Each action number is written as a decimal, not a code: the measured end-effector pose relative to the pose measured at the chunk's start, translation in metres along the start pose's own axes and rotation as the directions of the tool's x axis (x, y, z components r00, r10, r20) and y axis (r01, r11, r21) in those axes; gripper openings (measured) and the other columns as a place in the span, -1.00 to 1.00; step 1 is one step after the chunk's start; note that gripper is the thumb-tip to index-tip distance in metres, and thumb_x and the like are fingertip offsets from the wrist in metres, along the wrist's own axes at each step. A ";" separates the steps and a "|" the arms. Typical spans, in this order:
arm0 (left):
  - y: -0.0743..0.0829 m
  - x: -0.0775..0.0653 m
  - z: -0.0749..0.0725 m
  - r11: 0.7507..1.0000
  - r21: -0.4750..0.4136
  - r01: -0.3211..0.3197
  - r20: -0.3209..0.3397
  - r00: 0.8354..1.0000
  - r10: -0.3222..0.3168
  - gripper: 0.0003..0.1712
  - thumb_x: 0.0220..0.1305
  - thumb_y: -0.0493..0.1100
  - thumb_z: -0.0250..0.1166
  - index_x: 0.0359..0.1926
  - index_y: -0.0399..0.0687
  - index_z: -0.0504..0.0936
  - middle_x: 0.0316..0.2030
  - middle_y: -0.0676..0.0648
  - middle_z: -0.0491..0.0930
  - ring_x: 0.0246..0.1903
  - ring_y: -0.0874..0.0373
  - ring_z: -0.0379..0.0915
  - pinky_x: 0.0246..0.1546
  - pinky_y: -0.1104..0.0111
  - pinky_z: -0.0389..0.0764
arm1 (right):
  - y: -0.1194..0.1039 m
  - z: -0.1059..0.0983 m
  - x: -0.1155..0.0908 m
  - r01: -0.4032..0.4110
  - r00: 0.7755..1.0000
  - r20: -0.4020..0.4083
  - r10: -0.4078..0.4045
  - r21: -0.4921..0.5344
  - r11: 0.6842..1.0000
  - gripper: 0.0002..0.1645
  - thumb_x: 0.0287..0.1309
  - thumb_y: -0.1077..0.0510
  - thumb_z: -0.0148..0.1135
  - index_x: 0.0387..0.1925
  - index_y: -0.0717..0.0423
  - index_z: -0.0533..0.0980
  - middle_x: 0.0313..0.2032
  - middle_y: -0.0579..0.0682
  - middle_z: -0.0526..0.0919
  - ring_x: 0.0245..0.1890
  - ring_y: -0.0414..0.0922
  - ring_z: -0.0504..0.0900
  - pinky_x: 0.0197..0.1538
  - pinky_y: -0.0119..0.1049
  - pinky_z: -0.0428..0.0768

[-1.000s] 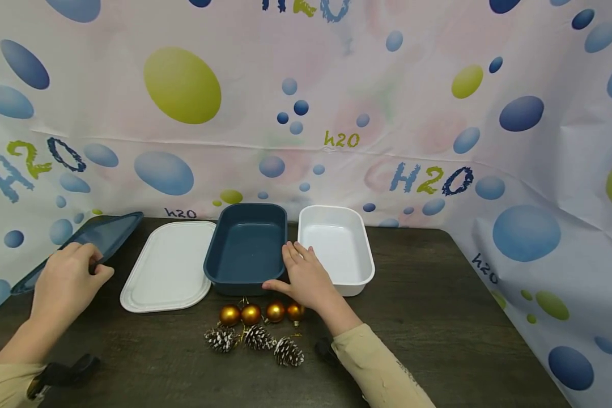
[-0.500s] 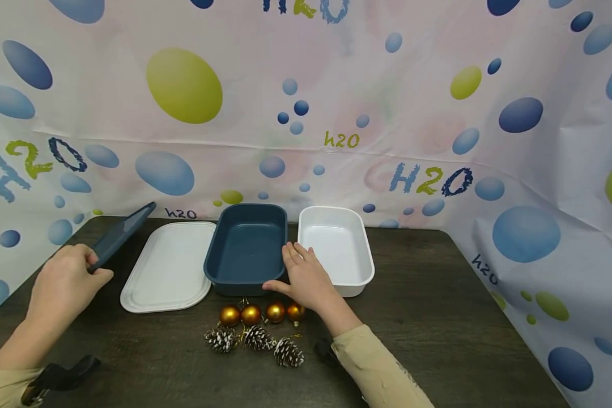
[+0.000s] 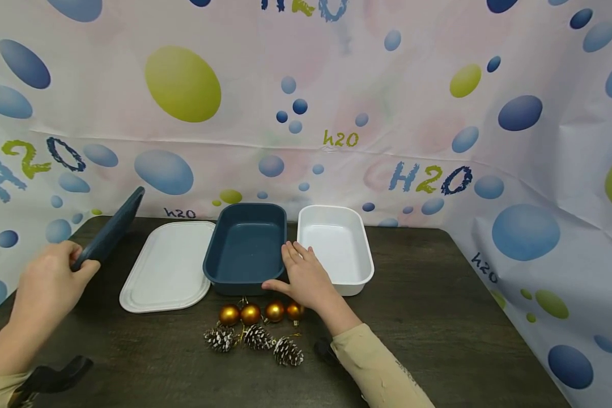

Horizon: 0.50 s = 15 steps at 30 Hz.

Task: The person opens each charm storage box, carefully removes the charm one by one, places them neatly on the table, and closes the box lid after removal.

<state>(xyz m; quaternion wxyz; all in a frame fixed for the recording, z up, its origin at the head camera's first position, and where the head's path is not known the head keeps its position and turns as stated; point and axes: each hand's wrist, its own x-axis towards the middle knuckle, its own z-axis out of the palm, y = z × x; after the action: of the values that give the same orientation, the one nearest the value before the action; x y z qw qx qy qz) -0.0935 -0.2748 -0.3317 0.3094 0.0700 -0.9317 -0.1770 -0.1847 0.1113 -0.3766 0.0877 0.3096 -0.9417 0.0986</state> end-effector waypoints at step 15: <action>-0.003 0.004 -0.015 0.984 -0.163 0.076 0.002 0.997 -0.077 -0.84 0.23 -0.31 0.09 -0.35 -0.42 0.41 -0.41 -0.28 0.35 -0.45 -0.04 0.22 -0.50 0.28 0.21 | -0.001 -0.002 0.000 0.010 1.000 -0.006 -0.010 -0.008 1.000 0.11 0.11 -0.42 0.10 0.37 0.35 0.16 0.37 0.26 0.17 0.40 0.12 0.09 0.36 0.08 0.08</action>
<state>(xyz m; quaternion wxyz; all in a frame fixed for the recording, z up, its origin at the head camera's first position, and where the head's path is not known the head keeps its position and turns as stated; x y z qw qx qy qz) -0.0876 -0.2832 -0.3197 0.3090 0.0806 -0.9100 -0.2644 -0.1842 0.1108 -0.3749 0.0920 0.3135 -0.9403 0.0954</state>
